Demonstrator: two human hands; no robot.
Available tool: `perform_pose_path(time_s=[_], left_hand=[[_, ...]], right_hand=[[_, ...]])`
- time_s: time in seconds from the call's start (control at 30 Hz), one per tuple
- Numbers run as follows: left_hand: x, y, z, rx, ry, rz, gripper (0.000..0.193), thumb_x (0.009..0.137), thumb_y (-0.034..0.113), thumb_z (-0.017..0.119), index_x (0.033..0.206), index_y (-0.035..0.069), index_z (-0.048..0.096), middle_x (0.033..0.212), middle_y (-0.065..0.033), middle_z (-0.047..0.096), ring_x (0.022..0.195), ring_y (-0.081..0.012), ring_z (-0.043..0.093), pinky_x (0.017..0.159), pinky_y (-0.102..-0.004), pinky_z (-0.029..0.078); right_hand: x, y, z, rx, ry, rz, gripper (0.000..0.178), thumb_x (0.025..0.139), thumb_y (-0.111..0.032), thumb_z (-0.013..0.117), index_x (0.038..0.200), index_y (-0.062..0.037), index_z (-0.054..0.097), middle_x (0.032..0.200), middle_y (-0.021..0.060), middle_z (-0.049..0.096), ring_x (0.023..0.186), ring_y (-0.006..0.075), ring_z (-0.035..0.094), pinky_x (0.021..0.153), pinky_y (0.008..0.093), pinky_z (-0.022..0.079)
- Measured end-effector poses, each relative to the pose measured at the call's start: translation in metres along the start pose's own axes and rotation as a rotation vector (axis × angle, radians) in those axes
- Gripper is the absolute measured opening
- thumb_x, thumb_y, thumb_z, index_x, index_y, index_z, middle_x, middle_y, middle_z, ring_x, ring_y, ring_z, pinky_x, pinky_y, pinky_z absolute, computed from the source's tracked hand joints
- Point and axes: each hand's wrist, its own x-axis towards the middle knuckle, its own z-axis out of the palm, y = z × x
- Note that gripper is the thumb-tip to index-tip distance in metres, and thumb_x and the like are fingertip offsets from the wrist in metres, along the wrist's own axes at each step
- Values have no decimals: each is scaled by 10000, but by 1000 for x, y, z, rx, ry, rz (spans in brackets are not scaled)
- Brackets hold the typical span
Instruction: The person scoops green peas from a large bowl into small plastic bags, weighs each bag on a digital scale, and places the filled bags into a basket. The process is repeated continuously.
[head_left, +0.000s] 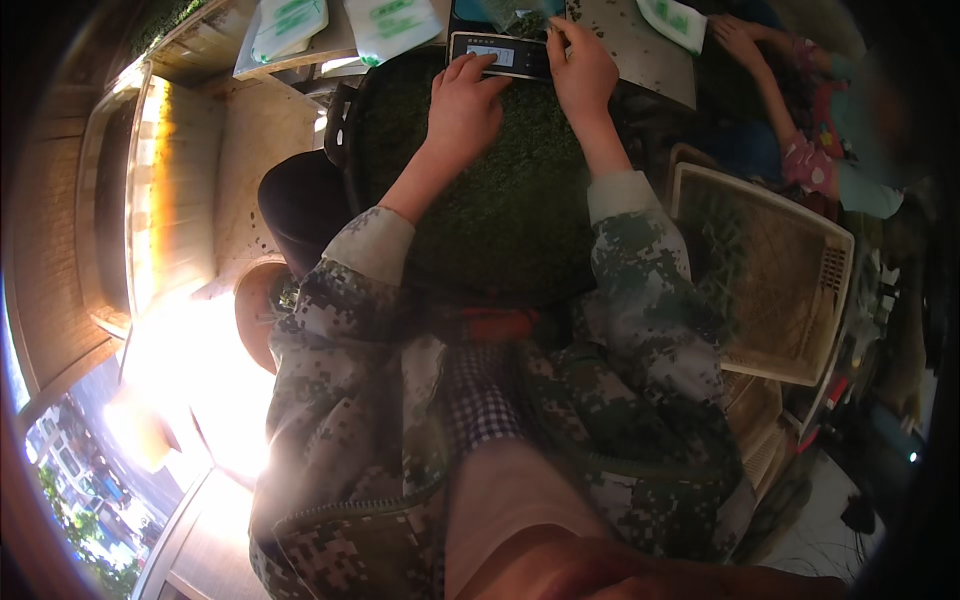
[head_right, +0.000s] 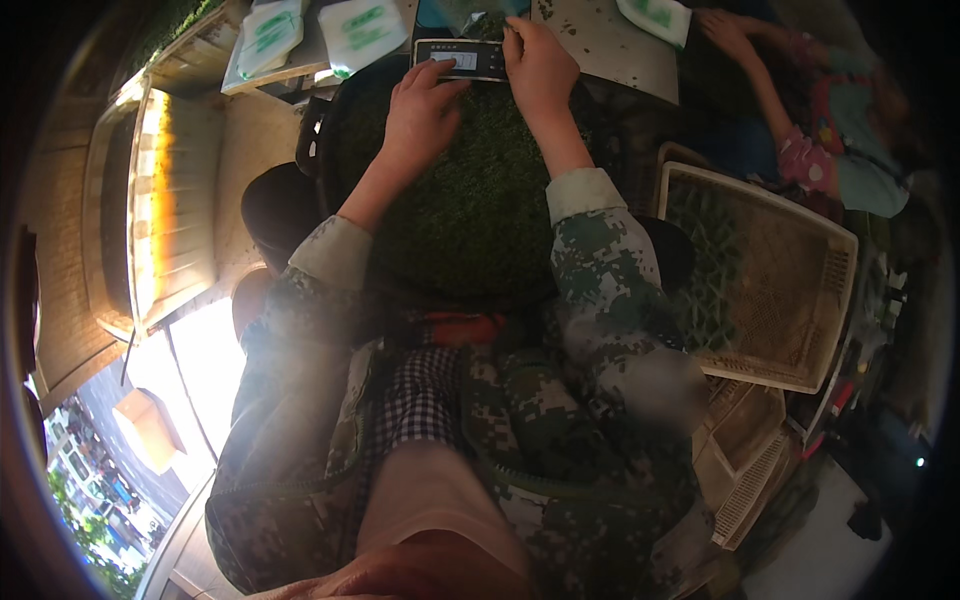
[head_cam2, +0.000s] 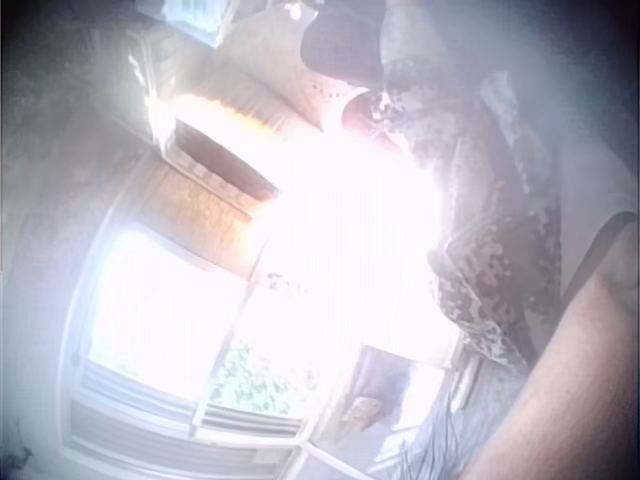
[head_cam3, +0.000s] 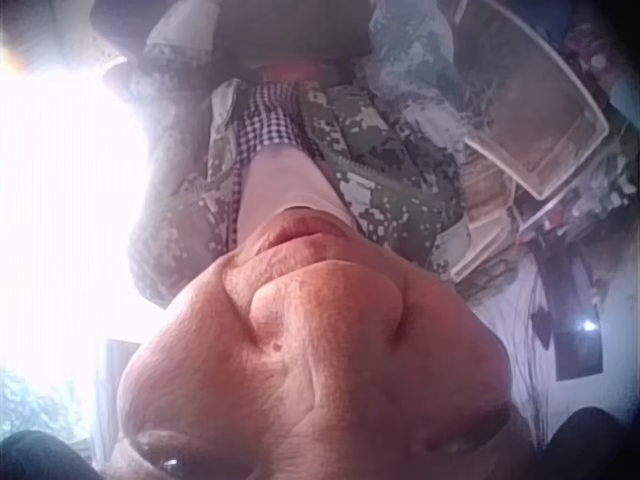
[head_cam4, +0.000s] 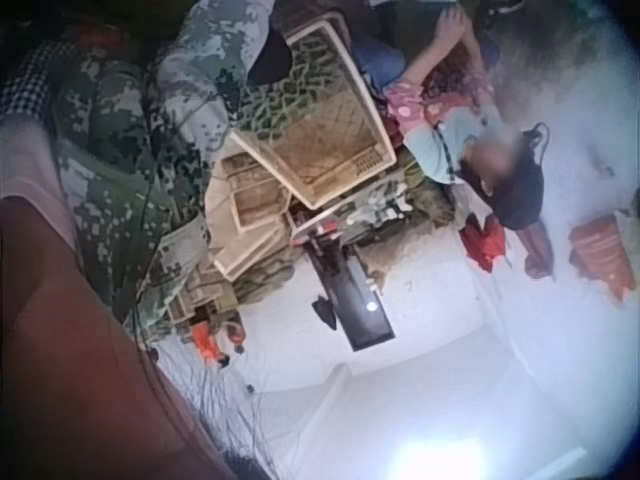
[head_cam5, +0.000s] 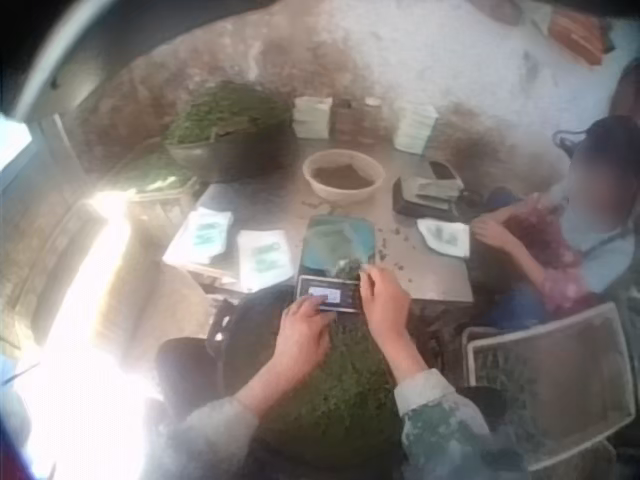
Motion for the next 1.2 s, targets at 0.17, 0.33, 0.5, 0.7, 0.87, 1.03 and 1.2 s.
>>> perform_pose_path(time_s=[0.17,0.33,0.5,0.7,0.87,1.03,1.2], left_hand=[[40,0,2,216,118,137,371,733,18,556,1067,145,656,1237,-84,538,1165,-339,472,929,-449,396],[82,1,15,333,-184,117,374,789,166,554,1158,125,593,1406,-114,370,1280,-312,370,985,-471,376],[84,-16,29,424,-208,158,379,786,170,560,1162,143,596,1419,-113,357,1298,-320,353,973,-477,390],[83,-35,41,496,-203,152,353,790,143,550,1137,139,618,1439,-99,338,1299,-338,346,985,-423,394],[64,-12,-8,50,17,142,368,754,47,539,1092,147,646,1263,-99,525,1146,-332,493,919,-412,431],[13,-41,-11,-131,48,-133,371,744,28,548,1082,139,654,1207,-94,565,1104,-321,519,930,-398,428],[5,-41,-13,-124,26,-176,321,765,67,566,1069,121,656,1186,-107,577,1100,-320,524,929,-391,428]], right_hand=[[-5,-4,11,75,-16,-4,188,861,-279,627,1006,-163,658,829,37,647,694,252,619,568,392,500],[0,4,20,65,-57,-6,190,796,-233,692,943,-116,662,773,75,656,684,263,634,588,409,507],[2,4,13,361,-174,232,160,809,-229,688,888,-92,665,791,104,662,703,244,643,597,393,509],[-10,-8,-29,631,-672,484,224,810,-296,691,858,-77,688,790,99,670,693,245,638,644,367,517],[-33,-4,-70,123,-1025,292,251,843,-321,651,845,-74,695,742,71,652,653,189,605,599,343,480],[-21,0,-66,223,-827,271,246,826,-315,664,848,-71,694,741,89,651,662,219,618,608,355,482],[-20,3,-60,291,-721,253,216,822,-285,667,863,-74,689,708,78,632,634,212,600,594,364,471]])
